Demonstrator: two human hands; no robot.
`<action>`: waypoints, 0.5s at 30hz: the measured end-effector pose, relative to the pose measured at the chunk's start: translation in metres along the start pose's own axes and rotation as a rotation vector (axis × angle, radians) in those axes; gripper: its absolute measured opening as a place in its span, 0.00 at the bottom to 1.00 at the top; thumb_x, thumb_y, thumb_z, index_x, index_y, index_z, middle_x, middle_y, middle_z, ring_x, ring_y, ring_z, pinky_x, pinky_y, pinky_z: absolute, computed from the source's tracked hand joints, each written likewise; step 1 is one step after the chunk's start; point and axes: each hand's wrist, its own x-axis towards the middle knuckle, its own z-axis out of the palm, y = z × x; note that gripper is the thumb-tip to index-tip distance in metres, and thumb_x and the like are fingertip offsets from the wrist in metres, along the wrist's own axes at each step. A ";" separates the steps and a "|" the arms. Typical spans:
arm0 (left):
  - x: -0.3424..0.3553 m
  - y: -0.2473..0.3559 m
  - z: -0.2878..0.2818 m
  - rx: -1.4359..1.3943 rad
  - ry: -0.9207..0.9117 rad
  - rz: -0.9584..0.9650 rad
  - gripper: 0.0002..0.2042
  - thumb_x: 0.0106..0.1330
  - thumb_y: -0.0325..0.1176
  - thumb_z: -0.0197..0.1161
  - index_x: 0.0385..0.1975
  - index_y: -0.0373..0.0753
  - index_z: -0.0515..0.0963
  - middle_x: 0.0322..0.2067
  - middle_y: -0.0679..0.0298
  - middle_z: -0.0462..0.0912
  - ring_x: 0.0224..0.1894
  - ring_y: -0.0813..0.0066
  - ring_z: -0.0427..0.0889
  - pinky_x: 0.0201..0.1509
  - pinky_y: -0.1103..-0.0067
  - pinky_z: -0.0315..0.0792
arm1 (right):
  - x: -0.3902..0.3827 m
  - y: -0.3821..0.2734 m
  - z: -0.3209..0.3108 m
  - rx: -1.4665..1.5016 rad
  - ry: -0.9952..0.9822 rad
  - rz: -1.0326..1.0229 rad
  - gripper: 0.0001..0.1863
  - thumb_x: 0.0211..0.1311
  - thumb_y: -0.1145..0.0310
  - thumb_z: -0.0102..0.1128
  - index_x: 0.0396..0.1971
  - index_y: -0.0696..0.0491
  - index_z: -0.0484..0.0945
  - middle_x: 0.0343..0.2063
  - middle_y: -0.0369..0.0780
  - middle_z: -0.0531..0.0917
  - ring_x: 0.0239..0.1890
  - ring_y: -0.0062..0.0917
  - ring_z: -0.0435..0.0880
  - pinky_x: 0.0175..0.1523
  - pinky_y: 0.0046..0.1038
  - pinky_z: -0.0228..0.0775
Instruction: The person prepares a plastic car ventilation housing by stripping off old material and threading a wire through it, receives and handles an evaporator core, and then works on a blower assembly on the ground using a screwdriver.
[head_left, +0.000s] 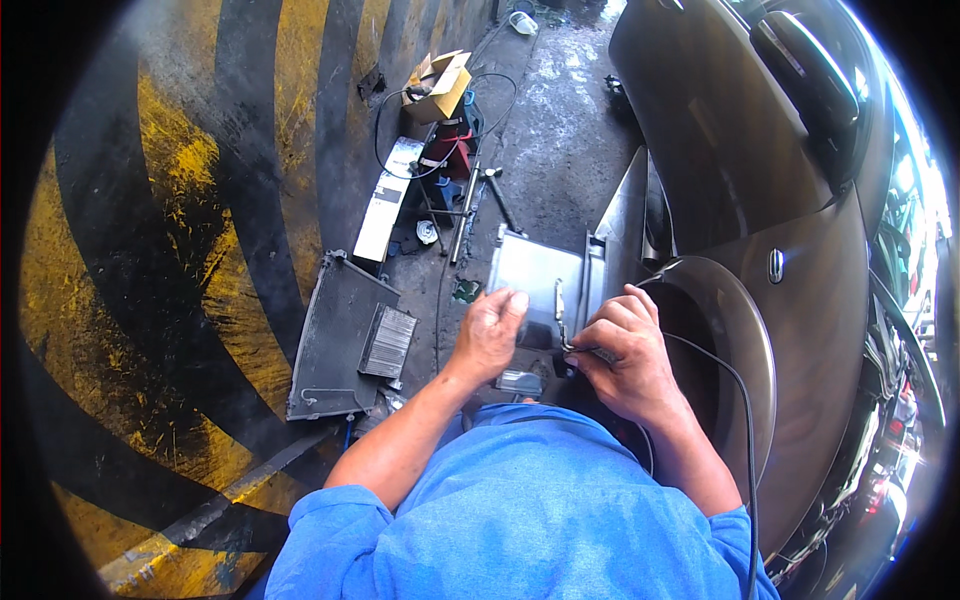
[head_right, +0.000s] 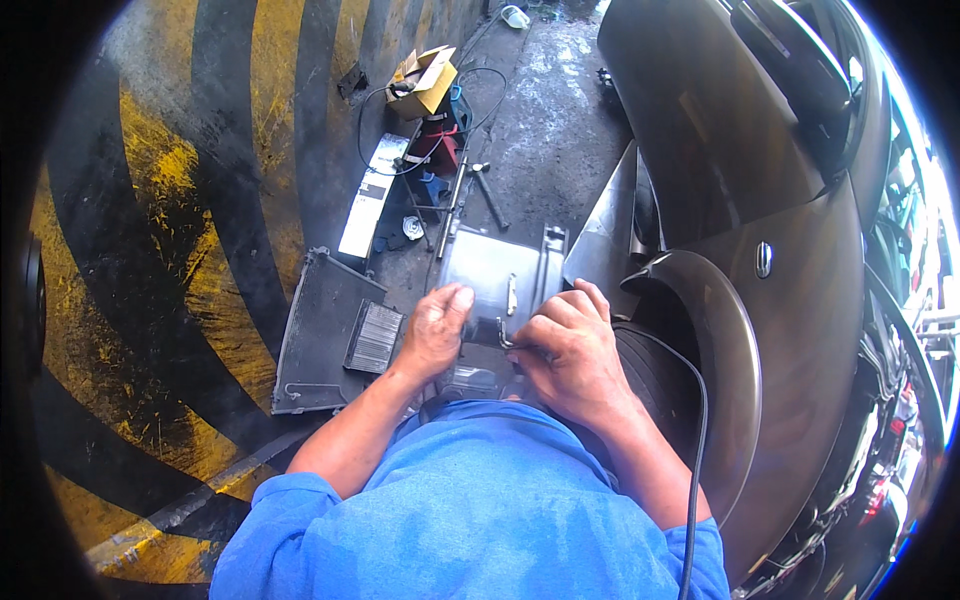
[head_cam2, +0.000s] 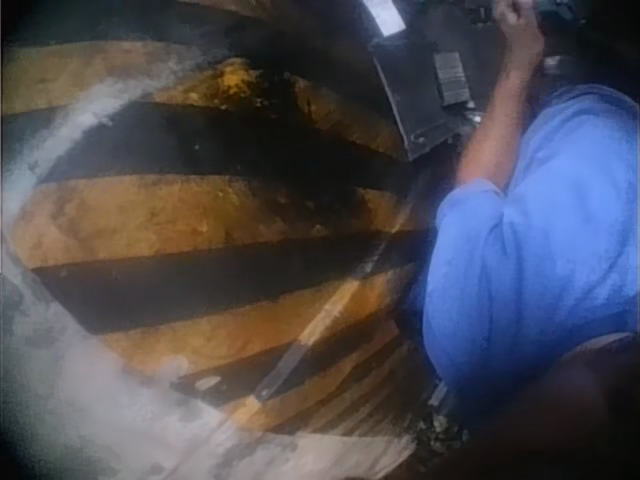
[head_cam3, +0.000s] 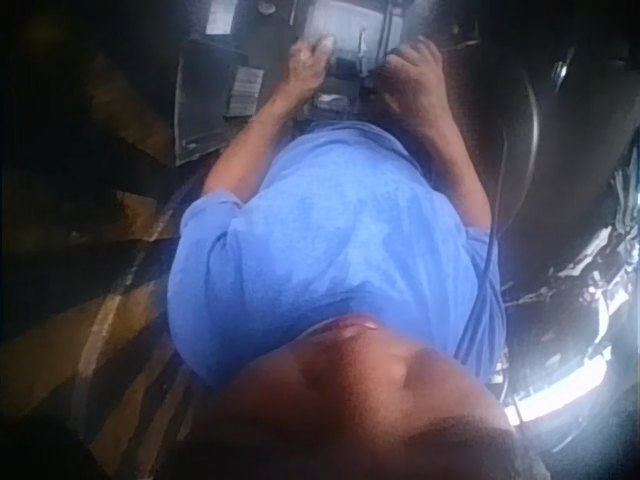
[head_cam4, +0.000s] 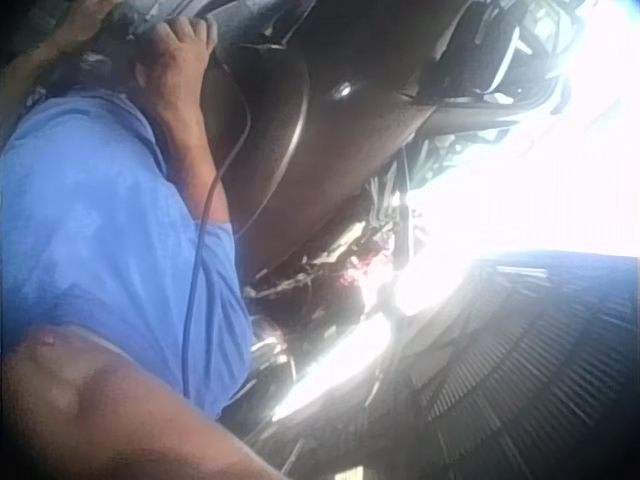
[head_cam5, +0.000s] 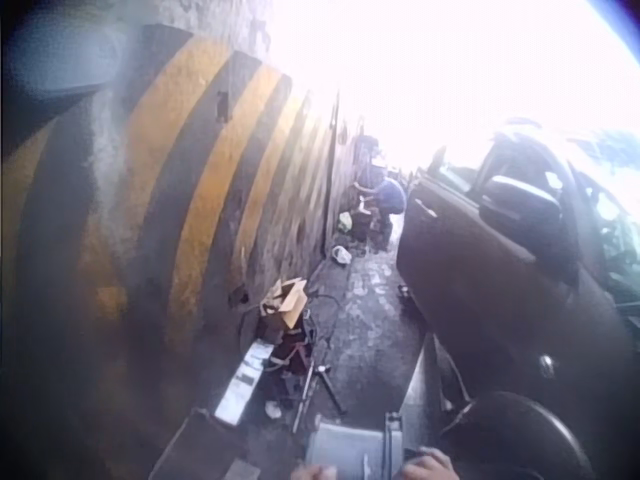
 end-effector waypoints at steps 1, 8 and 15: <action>0.003 -0.001 -0.009 0.080 -0.069 0.004 0.18 0.72 0.47 0.54 0.29 0.36 0.75 0.24 0.66 0.74 0.32 0.79 0.73 0.40 0.79 0.68 | 0.000 0.003 -0.001 0.064 0.018 0.022 0.08 0.44 0.70 0.72 0.26 0.50 0.81 0.26 0.36 0.76 0.41 0.32 0.76 0.66 0.44 0.55; -0.001 0.023 -0.021 -0.068 -0.254 0.077 0.17 0.68 0.46 0.61 0.41 0.37 0.83 0.35 0.64 0.82 0.37 0.80 0.75 0.45 0.80 0.70 | 0.001 0.012 0.000 0.151 0.066 0.039 0.10 0.41 0.71 0.74 0.27 0.51 0.81 0.25 0.36 0.77 0.36 0.31 0.76 0.61 0.39 0.59; -0.014 0.042 -0.009 -0.219 -0.208 0.001 0.12 0.65 0.40 0.64 0.34 0.35 0.82 0.32 0.62 0.77 0.35 0.78 0.77 0.42 0.78 0.72 | 0.001 0.009 0.004 0.044 0.025 0.027 0.12 0.39 0.72 0.75 0.26 0.51 0.82 0.26 0.34 0.78 0.39 0.29 0.75 0.59 0.37 0.59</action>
